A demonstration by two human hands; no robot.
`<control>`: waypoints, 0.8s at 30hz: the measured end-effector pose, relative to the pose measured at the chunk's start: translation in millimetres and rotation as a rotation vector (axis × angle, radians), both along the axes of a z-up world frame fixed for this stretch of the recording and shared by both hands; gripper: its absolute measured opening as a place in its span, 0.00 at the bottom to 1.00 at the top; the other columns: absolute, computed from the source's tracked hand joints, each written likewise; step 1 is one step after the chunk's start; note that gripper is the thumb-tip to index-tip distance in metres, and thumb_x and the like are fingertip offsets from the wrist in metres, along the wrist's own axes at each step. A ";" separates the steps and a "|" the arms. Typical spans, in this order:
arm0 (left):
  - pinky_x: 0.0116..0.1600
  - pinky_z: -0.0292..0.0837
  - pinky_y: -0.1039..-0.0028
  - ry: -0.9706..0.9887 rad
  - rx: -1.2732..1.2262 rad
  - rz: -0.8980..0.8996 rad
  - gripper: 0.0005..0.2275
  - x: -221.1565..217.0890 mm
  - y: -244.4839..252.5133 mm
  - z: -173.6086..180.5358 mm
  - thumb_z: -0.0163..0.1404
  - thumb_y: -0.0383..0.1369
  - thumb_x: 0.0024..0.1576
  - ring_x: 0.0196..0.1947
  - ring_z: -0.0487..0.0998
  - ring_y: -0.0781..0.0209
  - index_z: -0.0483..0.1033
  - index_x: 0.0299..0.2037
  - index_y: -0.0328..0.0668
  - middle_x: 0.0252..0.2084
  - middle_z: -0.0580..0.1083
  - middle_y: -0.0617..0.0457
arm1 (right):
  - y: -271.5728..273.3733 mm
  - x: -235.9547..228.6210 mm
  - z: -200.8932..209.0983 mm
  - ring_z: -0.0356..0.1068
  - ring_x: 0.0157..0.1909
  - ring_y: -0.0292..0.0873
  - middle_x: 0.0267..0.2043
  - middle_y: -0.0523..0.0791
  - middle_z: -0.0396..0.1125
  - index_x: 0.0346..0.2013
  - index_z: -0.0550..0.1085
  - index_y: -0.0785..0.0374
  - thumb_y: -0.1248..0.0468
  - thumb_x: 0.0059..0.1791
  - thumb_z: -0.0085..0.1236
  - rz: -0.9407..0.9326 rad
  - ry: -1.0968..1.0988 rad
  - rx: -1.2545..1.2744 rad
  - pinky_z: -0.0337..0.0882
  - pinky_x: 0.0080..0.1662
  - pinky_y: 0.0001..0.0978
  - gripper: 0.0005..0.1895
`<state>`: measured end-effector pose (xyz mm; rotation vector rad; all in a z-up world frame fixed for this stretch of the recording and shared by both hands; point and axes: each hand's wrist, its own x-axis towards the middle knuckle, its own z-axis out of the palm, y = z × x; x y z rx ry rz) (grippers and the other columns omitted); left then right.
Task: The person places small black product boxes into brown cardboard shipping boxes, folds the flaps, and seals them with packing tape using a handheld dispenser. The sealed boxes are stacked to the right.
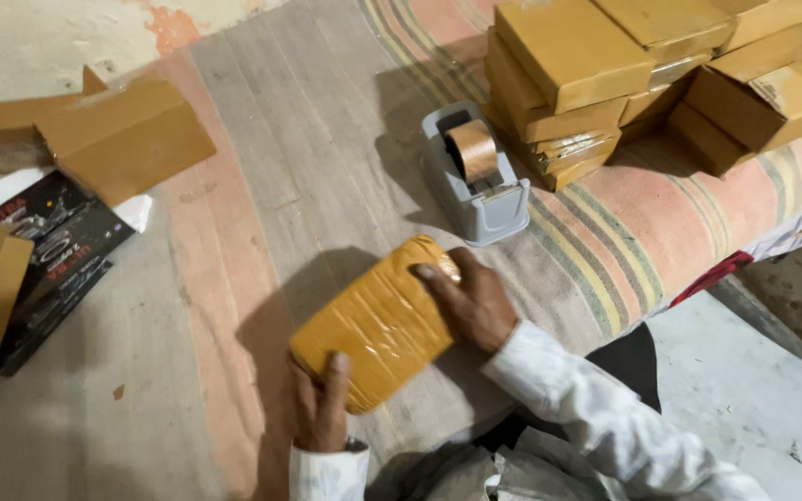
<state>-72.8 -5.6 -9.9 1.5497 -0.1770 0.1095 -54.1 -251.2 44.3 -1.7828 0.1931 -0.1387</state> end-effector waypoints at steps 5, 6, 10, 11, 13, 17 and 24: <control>0.56 0.72 0.68 0.213 -0.141 -0.264 0.23 -23.6 -63.0 14.0 0.52 0.39 0.61 0.52 0.76 0.58 0.68 0.62 0.31 0.55 0.75 0.46 | -73.0 -40.5 -8.2 0.66 0.32 0.35 0.36 0.45 0.70 0.51 0.72 0.68 0.51 0.54 0.53 -0.252 -0.106 0.245 0.67 0.33 0.27 0.22; 0.57 0.72 0.68 0.180 -0.210 -0.290 0.22 -22.0 -84.8 13.7 0.52 0.37 0.62 0.53 0.76 0.58 0.68 0.62 0.30 0.56 0.75 0.45 | -92.3 -47.1 -14.2 0.66 0.34 0.34 0.39 0.43 0.69 0.51 0.73 0.67 0.52 0.54 0.53 -0.364 -0.146 0.269 0.68 0.34 0.26 0.21; 0.59 0.72 0.69 0.067 -0.260 -0.325 0.24 -14.6 -185.3 11.2 0.49 0.44 0.65 0.54 0.75 0.59 0.65 0.64 0.31 0.57 0.74 0.45 | -177.4 -49.0 -47.8 0.66 0.43 0.36 0.45 0.46 0.68 0.55 0.70 0.71 0.58 0.59 0.58 -0.667 -0.486 0.347 0.67 0.44 0.25 0.19; 0.48 0.67 0.58 0.230 -0.296 -0.296 0.28 -14.4 -214.6 10.6 0.48 0.45 0.65 0.46 0.73 0.48 0.58 0.70 0.38 0.56 0.74 0.41 | -199.8 -43.0 -56.4 0.62 0.37 0.39 0.42 0.48 0.66 0.55 0.69 0.72 0.58 0.59 0.59 -0.715 -0.501 0.370 0.62 0.38 0.28 0.19; 0.47 0.60 0.48 0.221 -0.172 -0.156 0.32 -7.0 -265.9 9.4 0.47 0.45 0.66 0.48 0.67 0.36 0.50 0.75 0.38 0.60 0.68 0.33 | -240.1 -24.1 -73.4 0.61 0.37 0.42 0.41 0.50 0.65 0.56 0.66 0.72 0.58 0.58 0.60 -0.843 -0.545 0.347 0.61 0.37 0.32 0.22; 0.71 0.54 0.50 0.051 0.351 -0.009 0.32 18.8 -333.3 9.4 0.42 0.44 0.66 0.68 0.61 0.34 0.48 0.75 0.32 0.69 0.61 0.30 | -293.0 17.9 -101.0 0.62 0.57 0.55 0.56 0.58 0.62 0.60 0.63 0.71 0.51 0.58 0.56 -1.206 -0.378 -0.149 0.63 0.57 0.46 0.28; 0.75 0.39 0.47 -0.100 0.532 0.110 0.35 24.1 -394.4 2.2 0.41 0.43 0.65 0.75 0.49 0.29 0.39 0.76 0.27 0.77 0.45 0.27 | -313.7 40.1 -121.0 0.50 0.74 0.65 0.73 0.63 0.50 0.72 0.55 0.72 0.43 0.62 0.41 -1.227 -0.397 -0.373 0.51 0.71 0.53 0.37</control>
